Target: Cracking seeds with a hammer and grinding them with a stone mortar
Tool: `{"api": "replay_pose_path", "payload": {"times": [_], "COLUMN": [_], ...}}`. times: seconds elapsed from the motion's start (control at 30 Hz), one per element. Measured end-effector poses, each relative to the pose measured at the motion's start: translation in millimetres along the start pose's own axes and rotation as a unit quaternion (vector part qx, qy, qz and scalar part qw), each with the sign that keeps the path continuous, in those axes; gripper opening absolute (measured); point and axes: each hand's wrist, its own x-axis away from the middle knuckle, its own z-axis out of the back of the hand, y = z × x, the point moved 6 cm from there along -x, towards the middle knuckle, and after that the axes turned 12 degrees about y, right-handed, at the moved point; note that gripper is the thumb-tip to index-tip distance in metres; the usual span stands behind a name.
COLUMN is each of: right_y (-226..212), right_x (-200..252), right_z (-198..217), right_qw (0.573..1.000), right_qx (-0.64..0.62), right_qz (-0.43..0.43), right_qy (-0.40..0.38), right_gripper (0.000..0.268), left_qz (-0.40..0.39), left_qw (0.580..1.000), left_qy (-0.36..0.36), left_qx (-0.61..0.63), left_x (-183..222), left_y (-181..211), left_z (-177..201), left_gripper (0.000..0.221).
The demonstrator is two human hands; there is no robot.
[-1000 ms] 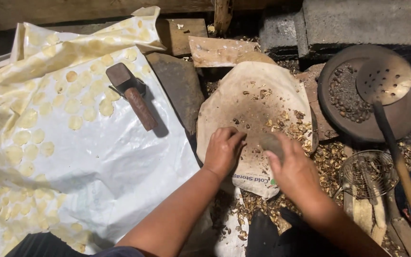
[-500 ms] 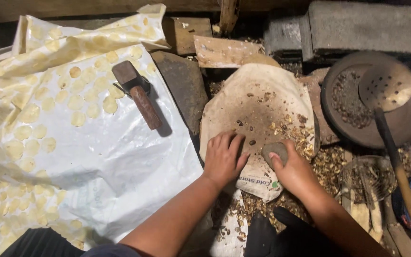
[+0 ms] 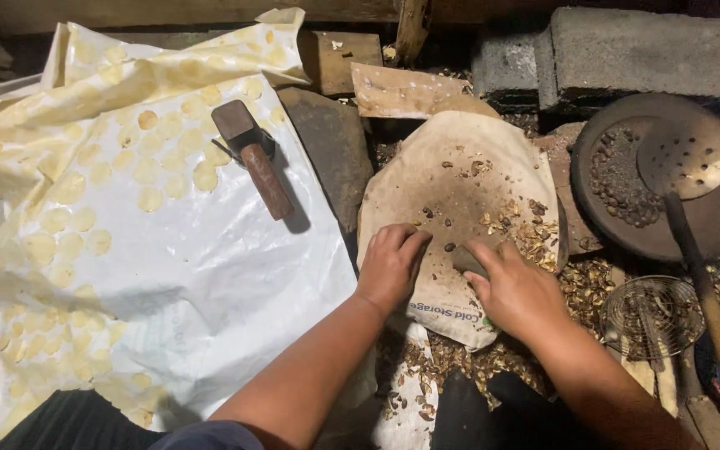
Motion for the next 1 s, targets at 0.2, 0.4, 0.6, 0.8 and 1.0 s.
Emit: {"api": "replay_pose_path", "payload": {"times": [0.2,0.4,0.6,0.8,1.0], "right_y": [-5.4,4.9,15.4,1.5,4.3], "right_x": [-21.3,-14.8,-11.0,-17.0,-24.7], "right_z": [-49.9,-11.2,-10.8,-39.5,-22.5], "right_qw": [0.979,0.999,0.987,0.989,0.980], "right_qx": [0.170,0.034,-0.109,-0.051,-0.190], "right_qz": [0.108,-0.030,-0.066,0.082,-0.060], "right_qy": [0.029,-0.016,0.094,0.109,0.015], "right_gripper": [0.036,0.051,0.052,0.049,0.055], "left_qz": [-0.012,-0.014,0.002,0.019,0.045], "left_qw": [1.000,0.999,0.999,0.999,0.998], "left_qy": [0.011,0.038,0.050,0.048,0.028], "left_qx": [0.007,0.007,0.016,0.016,0.020], "left_x": [2.8,3.7,-3.4,2.2,2.9], "left_y": [2.3,0.3,3.0,0.8,-0.2], "left_z": [1.6,1.4,8.4,2.2,5.0], "left_gripper": [0.022,0.024,0.021,0.019,0.012]}}
